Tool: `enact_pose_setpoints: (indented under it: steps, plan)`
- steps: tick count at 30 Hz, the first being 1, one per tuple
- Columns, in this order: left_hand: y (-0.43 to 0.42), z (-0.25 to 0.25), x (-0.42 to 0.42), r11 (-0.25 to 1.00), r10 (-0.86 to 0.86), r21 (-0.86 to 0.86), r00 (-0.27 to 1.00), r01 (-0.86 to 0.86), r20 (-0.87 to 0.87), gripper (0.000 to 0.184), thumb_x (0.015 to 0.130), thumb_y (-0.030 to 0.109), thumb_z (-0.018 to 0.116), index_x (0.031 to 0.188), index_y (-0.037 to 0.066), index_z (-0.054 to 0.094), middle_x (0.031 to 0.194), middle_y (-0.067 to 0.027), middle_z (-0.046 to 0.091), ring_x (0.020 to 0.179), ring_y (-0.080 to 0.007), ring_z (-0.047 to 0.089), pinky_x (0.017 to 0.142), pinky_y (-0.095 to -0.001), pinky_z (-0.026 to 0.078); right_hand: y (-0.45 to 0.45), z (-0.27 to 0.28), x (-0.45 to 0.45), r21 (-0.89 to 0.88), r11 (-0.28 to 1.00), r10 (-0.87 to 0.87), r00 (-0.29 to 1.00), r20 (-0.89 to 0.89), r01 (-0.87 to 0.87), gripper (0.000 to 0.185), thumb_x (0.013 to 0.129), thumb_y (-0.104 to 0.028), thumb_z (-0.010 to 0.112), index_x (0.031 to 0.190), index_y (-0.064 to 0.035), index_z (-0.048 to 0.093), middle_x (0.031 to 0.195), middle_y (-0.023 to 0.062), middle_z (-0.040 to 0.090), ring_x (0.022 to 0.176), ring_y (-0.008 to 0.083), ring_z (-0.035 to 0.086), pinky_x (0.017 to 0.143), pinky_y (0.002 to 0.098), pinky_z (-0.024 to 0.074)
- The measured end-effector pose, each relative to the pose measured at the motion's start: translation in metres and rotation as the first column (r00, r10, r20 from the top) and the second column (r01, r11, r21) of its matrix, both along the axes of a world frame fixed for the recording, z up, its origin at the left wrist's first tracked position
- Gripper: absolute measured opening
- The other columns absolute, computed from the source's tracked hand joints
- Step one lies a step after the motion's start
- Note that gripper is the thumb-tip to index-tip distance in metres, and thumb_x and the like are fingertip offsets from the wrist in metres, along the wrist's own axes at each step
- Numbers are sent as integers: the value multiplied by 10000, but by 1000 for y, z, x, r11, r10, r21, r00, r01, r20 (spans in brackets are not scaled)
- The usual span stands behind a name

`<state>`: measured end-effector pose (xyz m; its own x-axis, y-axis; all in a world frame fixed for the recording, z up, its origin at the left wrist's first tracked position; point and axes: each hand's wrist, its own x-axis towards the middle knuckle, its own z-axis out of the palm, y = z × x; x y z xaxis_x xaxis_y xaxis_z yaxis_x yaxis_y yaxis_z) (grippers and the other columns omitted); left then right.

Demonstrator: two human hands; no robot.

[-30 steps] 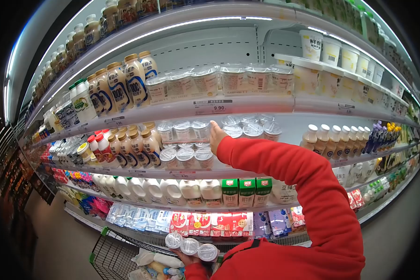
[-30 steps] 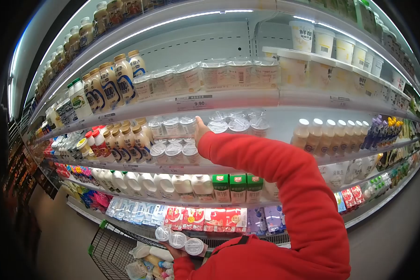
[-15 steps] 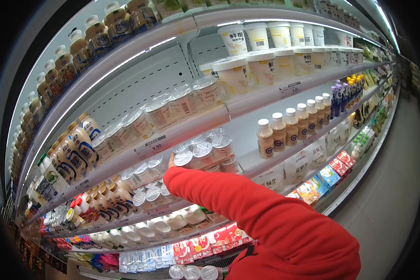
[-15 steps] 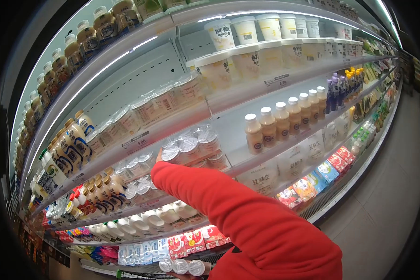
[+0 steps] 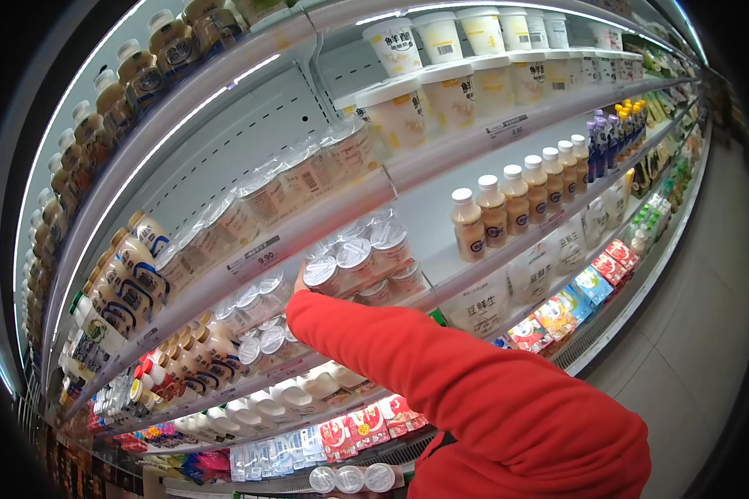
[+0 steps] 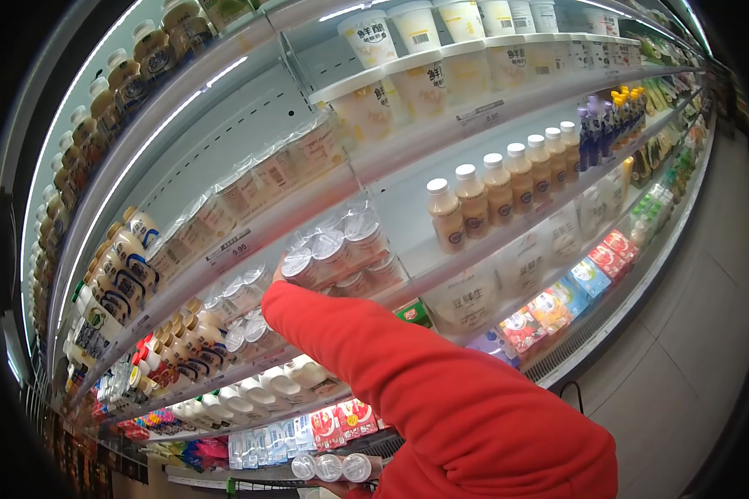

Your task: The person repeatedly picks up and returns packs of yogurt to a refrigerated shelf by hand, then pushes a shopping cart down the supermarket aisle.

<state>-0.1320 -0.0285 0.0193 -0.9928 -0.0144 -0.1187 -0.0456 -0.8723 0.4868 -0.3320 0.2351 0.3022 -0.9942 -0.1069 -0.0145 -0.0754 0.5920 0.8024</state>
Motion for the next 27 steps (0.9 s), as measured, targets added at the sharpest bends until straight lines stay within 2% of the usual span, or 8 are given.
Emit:
enact_pose_setpoints:
  steps: [11, 14, 17, 21, 22, 25, 26, 27]
  plan:
    - [-23, -11, 8, 985, 75, 156, 997, -77, 18, 618, 877, 609, 469, 1242, 112, 520, 1143, -25, 607, 979, -187, 592, 853, -358, 511, 10, -10, 0, 67, 998, 18, 1000, -5, -18, 384, 861, -271, 532, 1144, -25, 616, 1118, 136, 622, 1083, 353, 545, 1037, 546, 288]
    - [-40, -54, -3, 994, 6, 109, 992, 8, -127, 692, 846, 690, 425, 1276, 153, 497, 1182, -43, 596, 1011, -232, 596, 885, -448, 508, 11, -15, 0, 91, 995, 30, 1000, -5, -29, 382, 862, -273, 534, 1141, -25, 617, 1115, 136, 623, 1076, 354, 550, 1033, 544, 296]
    - [-38, -46, 1, 989, -33, 141, 990, 53, -135, 699, 843, 694, 423, 1288, 159, 487, 1235, -48, 565, 1077, -248, 565, 937, -456, 474, 12, -20, 2, 120, 992, 40, 999, -8, -39, 380, 863, -275, 535, 1137, -26, 618, 1112, 136, 624, 1068, 354, 555, 1029, 542, 304]
    - [-31, -41, 0, 994, 21, 111, 999, -16, -42, 731, 825, 707, 432, 1323, 172, 462, 1278, -33, 539, 1140, -264, 532, 975, -482, 437, 11, -24, 21, 124, 991, 60, 998, -35, -55, 377, 864, -278, 536, 1132, -26, 620, 1109, 136, 626, 1059, 355, 561, 1023, 539, 314]
    - [-29, -39, 1, 984, 4, 176, 1000, -5, 6, 739, 819, 705, 448, 1334, 175, 452, 1276, -30, 540, 1150, -263, 526, 984, -490, 427, 10, -20, 31, 106, 993, 65, 997, -51, -60, 376, 865, -279, 537, 1130, -26, 620, 1108, 136, 626, 1056, 355, 562, 1022, 538, 317]
    - [-34, -72, -7, 970, -87, 221, 992, 105, -89, 750, 822, 700, 450, 1335, 153, 447, 1262, -43, 540, 1143, -259, 532, 971, -480, 438, -7, 5, 92, -45, 983, 169, 977, -130, -176, 374, 866, -281, 538, 1126, -26, 622, 1105, 136, 628, 1049, 356, 567, 1017, 536, 325]
    - [-24, -34, 2, 983, -19, 186, 998, 9, 54, 755, 825, 703, 439, 1334, 145, 445, 1255, -50, 541, 1120, -258, 545, 949, -468, 457, -14, 17, 119, -102, 964, 228, 962, -148, -244, 371, 864, -292, 553, 1107, -21, 625, 1092, 137, 632, 1019, 349, 584, 993, 514, 369]
    - [-25, -39, 2, 989, -17, 150, 999, 10, 48, 759, 826, 709, 424, 1333, 144, 446, 1254, -49, 542, 1110, -255, 552, 935, -459, 468, -16, 17, 135, -278, 900, 305, 940, -153, -337, 363, 858, -314, 563, 1083, -38, 633, 1073, 138, 634, 991, 329, 597, 941, 484, 405]
